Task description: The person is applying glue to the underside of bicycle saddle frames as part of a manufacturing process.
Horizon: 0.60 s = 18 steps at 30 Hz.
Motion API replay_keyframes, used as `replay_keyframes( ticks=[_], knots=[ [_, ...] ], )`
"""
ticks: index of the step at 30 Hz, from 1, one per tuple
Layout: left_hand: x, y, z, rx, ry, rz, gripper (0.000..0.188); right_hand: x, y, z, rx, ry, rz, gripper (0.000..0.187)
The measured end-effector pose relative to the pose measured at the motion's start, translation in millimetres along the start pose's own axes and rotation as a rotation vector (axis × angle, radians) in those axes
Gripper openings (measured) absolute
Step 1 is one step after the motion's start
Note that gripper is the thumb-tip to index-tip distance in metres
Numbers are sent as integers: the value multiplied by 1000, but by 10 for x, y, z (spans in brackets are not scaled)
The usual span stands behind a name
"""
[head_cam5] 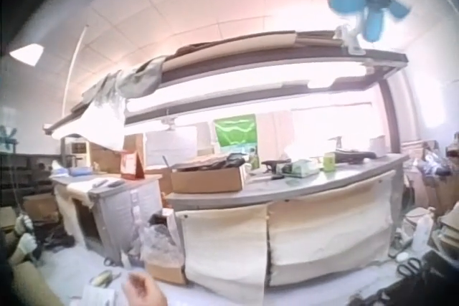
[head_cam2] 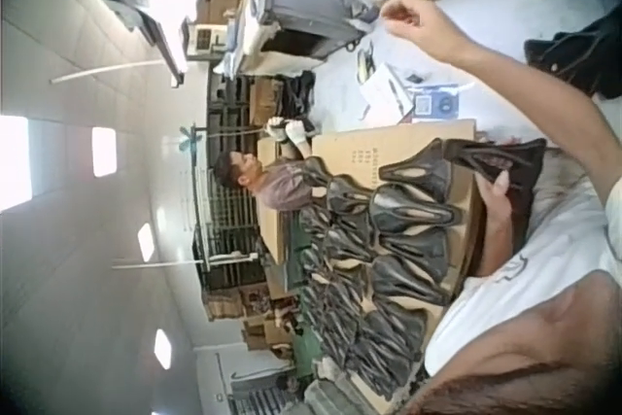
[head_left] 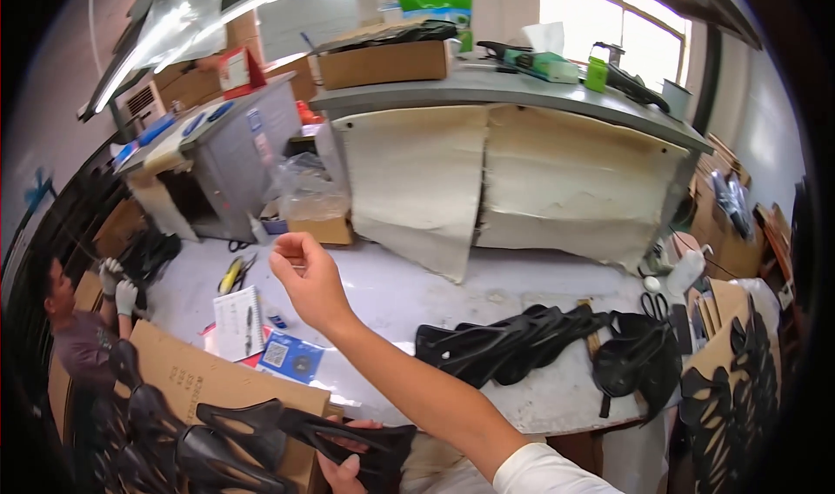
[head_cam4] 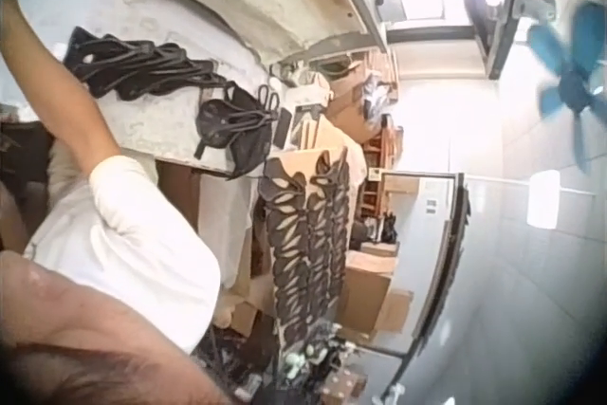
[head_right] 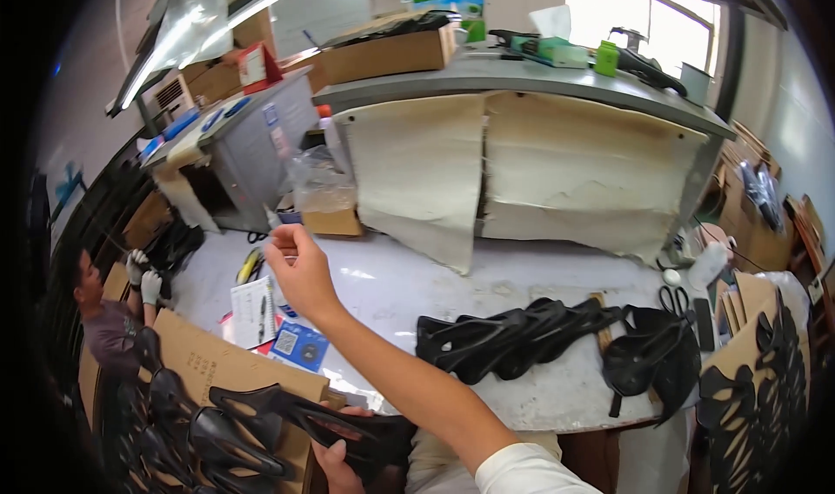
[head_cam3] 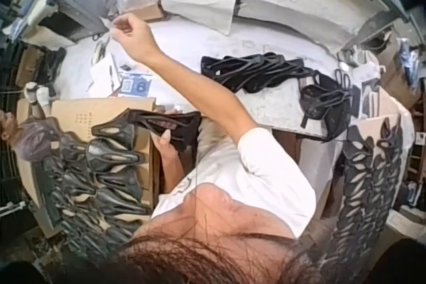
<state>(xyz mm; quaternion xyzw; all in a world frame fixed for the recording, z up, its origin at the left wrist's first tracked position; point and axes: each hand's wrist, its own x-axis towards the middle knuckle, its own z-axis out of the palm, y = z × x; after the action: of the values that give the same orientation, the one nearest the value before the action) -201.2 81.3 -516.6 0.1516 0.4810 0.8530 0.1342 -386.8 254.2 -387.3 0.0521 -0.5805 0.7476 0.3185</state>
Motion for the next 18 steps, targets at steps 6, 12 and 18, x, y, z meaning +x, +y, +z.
replay_keyframes(
  ticks=[6,12,18],
  knots=[
    [85,-259,-101,189,-139,125,86,-1518,-1735,-312,1223,-769,315,56],
    [74,-119,390,58,29,22,84,-1998,-2086,-532,1168,-930,316,105],
    [167,-9,514,-99,25,-100,85,-1993,-2247,-637,1114,-811,228,102]
  ],
)
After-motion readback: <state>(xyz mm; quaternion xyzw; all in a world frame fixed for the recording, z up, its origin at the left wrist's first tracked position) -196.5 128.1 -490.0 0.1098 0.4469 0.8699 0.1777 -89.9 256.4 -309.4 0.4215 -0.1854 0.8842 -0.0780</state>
